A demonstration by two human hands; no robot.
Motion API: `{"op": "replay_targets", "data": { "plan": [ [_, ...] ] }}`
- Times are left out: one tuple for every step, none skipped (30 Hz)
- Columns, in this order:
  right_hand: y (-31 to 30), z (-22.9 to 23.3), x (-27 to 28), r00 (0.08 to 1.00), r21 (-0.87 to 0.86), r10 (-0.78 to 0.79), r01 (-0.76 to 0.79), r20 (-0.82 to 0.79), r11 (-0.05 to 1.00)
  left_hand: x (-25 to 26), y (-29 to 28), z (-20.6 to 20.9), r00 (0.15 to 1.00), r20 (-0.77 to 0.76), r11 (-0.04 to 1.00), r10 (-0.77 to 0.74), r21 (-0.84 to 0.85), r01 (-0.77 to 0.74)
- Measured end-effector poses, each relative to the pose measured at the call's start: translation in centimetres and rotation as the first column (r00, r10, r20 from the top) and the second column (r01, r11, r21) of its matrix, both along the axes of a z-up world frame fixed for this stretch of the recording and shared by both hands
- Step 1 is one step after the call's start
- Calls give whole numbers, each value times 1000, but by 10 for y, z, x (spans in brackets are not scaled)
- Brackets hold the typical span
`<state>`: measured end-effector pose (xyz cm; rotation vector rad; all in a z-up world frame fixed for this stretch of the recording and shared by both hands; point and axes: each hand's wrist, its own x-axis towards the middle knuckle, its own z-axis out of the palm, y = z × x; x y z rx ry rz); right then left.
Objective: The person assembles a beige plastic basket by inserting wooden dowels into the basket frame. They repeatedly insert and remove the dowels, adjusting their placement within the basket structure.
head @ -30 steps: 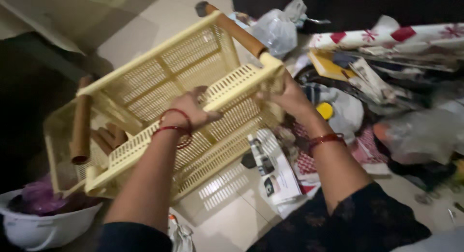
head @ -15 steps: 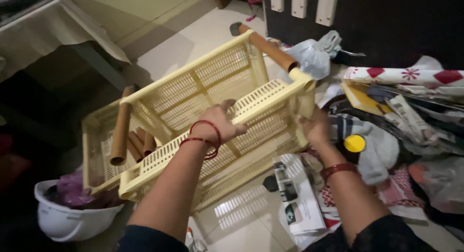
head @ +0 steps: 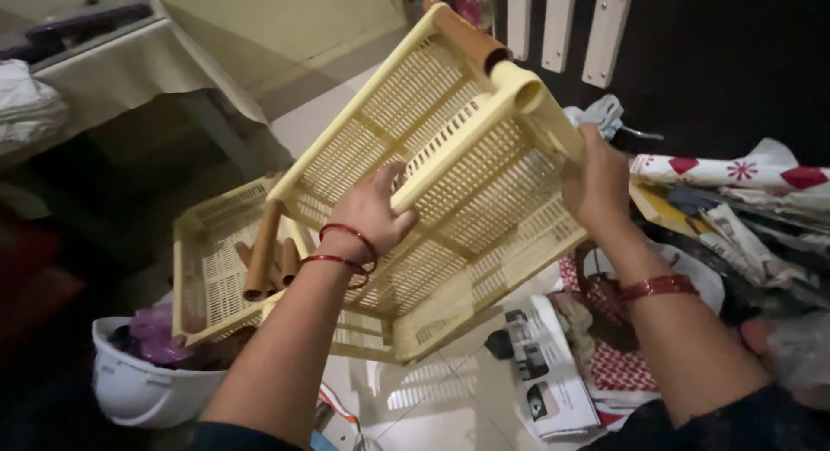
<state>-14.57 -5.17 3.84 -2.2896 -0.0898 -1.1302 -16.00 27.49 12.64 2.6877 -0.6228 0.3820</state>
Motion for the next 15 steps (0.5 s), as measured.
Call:
{"op": "replay_targets", "data": {
  "plan": [
    [5,13,1,1000,28,2,-1,-22,1000,-1,6,0,1000,5,1000,10,-17,-10],
    [10,26,4,999,57,9,-6,-46,998,-2,11,-1,1000,9,999,25,-35,-24],
    [15,38,7,997,85,17,-11,-70,996,-3,15,-1,999,13,998,39,-52,-38],
    [19,49,9,1000,11,27,-26,-15,1000,-2,19,-2,999,22,997,40,-67,-38],
    [23,58,10,998,-63,41,-39,39,997,-1,22,-3,999,32,996,40,-82,-38],
    [27,67,11,994,-141,60,-47,90,989,0,25,-5,998,40,994,41,-100,-37],
    [31,74,11,994,-137,75,-64,77,988,1,27,-8,998,44,994,46,-104,-41],
    [33,80,12,994,-132,91,-82,64,988,3,28,-10,998,48,993,51,-106,-46],
    [35,86,12,993,-127,106,-99,50,987,5,29,-13,997,52,993,56,-108,-50],
    [37,93,12,994,-158,94,-84,55,984,8,31,-17,997,65,988,42,-150,-32],
    [40,100,12,995,-189,81,-69,60,979,9,33,-21,997,78,982,29,-190,-13],
    [43,107,12,996,-219,68,-53,63,974,11,35,-26,996,91,973,16,-229,6],
    [46,115,12,992,-242,98,-75,85,967,14,36,-32,996,87,965,7,-263,17],
    [50,122,12,986,-263,127,-96,105,960,16,38,-38,997,81,955,-3,-295,27],
    [55,128,12,980,-284,158,-117,123,952,18,40,-45,997,76,945,-13,-326,37]
  ]
}}
